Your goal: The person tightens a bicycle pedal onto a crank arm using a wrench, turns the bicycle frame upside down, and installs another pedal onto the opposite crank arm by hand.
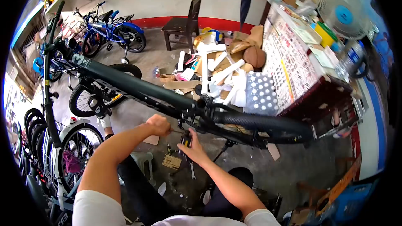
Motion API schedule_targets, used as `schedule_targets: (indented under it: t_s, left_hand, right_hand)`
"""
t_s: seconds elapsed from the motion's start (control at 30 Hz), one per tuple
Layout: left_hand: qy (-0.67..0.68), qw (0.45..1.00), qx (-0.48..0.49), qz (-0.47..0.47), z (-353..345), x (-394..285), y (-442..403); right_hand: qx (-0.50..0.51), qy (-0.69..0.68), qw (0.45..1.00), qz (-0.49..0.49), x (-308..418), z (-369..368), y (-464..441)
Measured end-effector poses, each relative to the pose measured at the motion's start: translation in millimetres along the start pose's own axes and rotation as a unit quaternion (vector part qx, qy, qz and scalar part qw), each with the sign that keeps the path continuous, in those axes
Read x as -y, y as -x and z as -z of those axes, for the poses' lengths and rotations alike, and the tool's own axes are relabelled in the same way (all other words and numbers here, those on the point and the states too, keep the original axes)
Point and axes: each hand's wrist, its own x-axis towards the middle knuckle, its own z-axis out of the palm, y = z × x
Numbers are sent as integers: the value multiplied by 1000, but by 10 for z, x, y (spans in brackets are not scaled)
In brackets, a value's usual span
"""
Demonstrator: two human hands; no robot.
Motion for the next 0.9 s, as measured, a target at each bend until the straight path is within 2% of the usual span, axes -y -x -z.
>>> schedule_targets:
  t_s: [0.07,0.13,0.17,0.2,0.23,0.27,0.3,0.33,0.4,0.47,0.53,0.6,0.67,0.8,0.83,0.9]
  left_hand:
    - [-87,996,3,-3,-3,51,-90]
    - [-113,993,-21,-13,-20,147,-89]
    - [-95,994,-38,29,26,145,-17]
    - [-74,993,-58,73,53,116,65]
    - [-35,991,-98,78,67,81,232]
    - [-34,992,-98,74,-22,34,315]
    - [60,979,-120,153,-193,-38,402]
    - [153,951,-139,232,-421,-105,507]
    - [299,903,-198,236,-1257,-212,520]
    - [450,839,-206,227,-1732,-637,720]
    - [526,800,-185,222,-2110,-1111,861]
    - [686,676,-162,215,-2320,-1612,980]
    - [745,585,-197,251,-2294,-2008,1062]
    - [732,543,-317,262,-2107,-2172,1021]
    - [742,548,-293,252,-1885,-2108,1070]
    - [763,480,-394,179,-1675,-2079,924]
  right_hand:
    - [-78,45,989,120,-25,18,102]
    - [-105,85,980,148,79,150,326]
    - [-119,126,971,164,140,208,502]
    - [-112,93,981,129,274,282,680]
    - [-100,58,985,129,279,351,814]
    - [-87,21,988,128,290,402,949]
    - [-104,19,986,132,278,450,1093]
    - [-128,26,981,143,161,469,1209]
    - [-138,-2,984,117,-139,509,1402]
    - [-146,-18,986,79,-417,527,1551]
    - [-137,-19,989,57,-453,559,1746]
    - [-131,-39,990,47,-523,546,1900]
    - [-118,-55,990,45,-619,529,1998]
    - [-121,-60,991,12,-592,383,2213]
    - [-128,-64,990,3,-596,321,2261]
    - [-139,-69,988,11,-669,218,2349]
